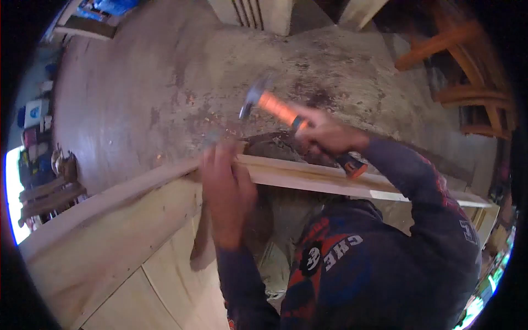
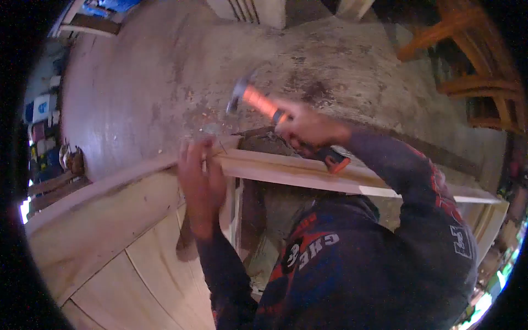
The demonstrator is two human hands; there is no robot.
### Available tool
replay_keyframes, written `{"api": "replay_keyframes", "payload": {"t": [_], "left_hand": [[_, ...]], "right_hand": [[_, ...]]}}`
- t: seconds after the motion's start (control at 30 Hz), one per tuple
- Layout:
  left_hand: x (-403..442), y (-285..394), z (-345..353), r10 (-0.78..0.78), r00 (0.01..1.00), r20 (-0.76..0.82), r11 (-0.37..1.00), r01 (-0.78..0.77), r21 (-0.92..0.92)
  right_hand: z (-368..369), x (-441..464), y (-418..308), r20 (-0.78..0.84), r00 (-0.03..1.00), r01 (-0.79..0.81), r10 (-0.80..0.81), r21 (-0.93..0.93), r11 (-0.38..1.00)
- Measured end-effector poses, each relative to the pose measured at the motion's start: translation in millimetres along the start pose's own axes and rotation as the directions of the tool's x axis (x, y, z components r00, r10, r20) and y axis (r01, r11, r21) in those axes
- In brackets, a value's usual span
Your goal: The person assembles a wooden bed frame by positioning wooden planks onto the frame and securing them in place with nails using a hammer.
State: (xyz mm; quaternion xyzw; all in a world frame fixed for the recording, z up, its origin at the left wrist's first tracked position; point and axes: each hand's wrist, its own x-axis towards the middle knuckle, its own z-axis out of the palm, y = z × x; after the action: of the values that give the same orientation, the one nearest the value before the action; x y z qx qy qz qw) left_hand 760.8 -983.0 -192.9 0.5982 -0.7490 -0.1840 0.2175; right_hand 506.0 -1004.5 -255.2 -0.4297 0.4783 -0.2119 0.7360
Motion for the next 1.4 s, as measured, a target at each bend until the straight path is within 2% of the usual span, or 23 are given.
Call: {"api": "replay_keyframes", "payload": {"t": [0.07,0.13,0.17,0.23,0.3,0.37,0.43,0.5,0.53,0.6,0.67,0.8,0.83,0.9,1.0,1.03,1.07,1.13,1.2,1.23,1.27,1.3,1.4], "left_hand": [[-65,11,-24,-0.116,0.992,-0.054,0.991,0.112,-0.068],[-95,-2,-15,-0.199,0.980,-0.028,0.976,0.196,-0.096],[-107,-4,-11,-0.291,0.957,-0.004,0.949,0.288,-0.127],[-72,10,5,-0.190,0.980,-0.062,0.982,0.188,-0.037],[-15,10,29,0.028,0.992,-0.121,0.960,0.007,0.281],[42,-12,63,-0.063,0.976,0.207,0.842,-0.059,0.537],[81,-46,105,-0.273,0.873,0.404,0.648,-0.144,0.748],[84,-80,127,-0.476,0.783,0.400,0.607,-0.036,0.794],[85,-92,127,-0.474,0.783,0.402,0.603,-0.044,0.796],[84,-114,124,-0.567,0.726,0.388,0.669,0.132,0.732],[76,-126,130,-0.530,0.753,0.390,0.700,0.128,0.703],[69,-158,149,-0.503,0.768,0.397,0.755,0.166,0.635],[68,-188,162,-0.481,0.765,0.428,0.764,0.128,0.632],[70,-239,182,-0.315,0.724,0.614,0.776,-0.176,0.606],[79,-226,168,-0.113,0.565,0.817,0.834,-0.392,0.387],[80,-218,164,-0.065,0.510,0.858,0.850,-0.422,0.315],[79,-210,163,-0.210,0.597,0.774,0.855,-0.271,0.441],[78,-189,151,-0.360,0.654,0.665,0.828,-0.103,0.550],[78,-175,136,-0.333,0.672,0.661,0.805,-0.162,0.570],[78,-176,138,-0.333,0.681,0.652,0.805,-0.155,0.573],[78,-175,142,-0.380,0.693,0.612,0.798,-0.088,0.596],[78,-176,145,-0.428,0.698,0.574,0.788,-0.024,0.615],[79,-176,143,-0.394,0.655,0.645,0.817,-0.071,0.572]], "right_hand": [[-19,-8,-27,-0.341,0.940,-0.007,-0.017,-0.066,0.998],[-62,-2,-28,-0.505,0.853,0.050,-0.133,-0.176,0.983],[-67,-7,-31,-0.495,0.860,0.042,-0.123,-0.172,0.984],[-72,-5,-47,-0.492,0.850,0.097,-0.190,-0.208,0.973],[-57,-3,-41,-0.427,0.893,0.077,-0.141,-0.163,0.984],[-33,-6,-23,-0.338,0.940,0.035,-0.038,-0.017,0.999],[0,-8,-8,-0.246,0.969,-0.004,0.034,0.123,0.992],[16,-4,10,-0.187,0.980,-0.033,0.065,0.170,0.985],[21,2,25,-0.139,0.990,-0.009,0.036,0.197,0.980],[25,2,31,-0.109,0.994,0.003,0.026,0.258,0.966],[23,-1,25,-0.137,0.990,-0.013,0.023,0.069,0.998],[28,0,34,-0.201,0.979,0.032,-0.022,0.047,0.998],[30,-4,29,-0.214,0.976,0.046,-0.037,0.036,0.998],[30,-9,29,-0.247,0.968,0.046,-0.035,0.039,0.998],[22,-4,38,-0.232,0.971,0.059,-0.064,-0.028,0.998],[19,-1,45,-0.251,0.954,0.119,-0.160,-0.171,0.978],[16,3,51,-0.250,0.930,0.181,-0.269,-0.323,0.929],[12,-2,45,-0.226,0.948,0.148,-0.223,-0.304,0.941],[9,-3,37,-0.192,0.962,0.130,-0.195,-0.305,0.944],[7,-3,34,-0.127,0.986,0.087,-0.113,-0.189,0.978],[5,-2,32,-0.051,0.998,0.030,-0.033,-0.073,0.997],[5,2,33,-0.050,0.998,0.032,-0.036,-0.078,0.996],[13,11,36,0.023,0.999,-0.027,0.026,0.036,0.999]]}}
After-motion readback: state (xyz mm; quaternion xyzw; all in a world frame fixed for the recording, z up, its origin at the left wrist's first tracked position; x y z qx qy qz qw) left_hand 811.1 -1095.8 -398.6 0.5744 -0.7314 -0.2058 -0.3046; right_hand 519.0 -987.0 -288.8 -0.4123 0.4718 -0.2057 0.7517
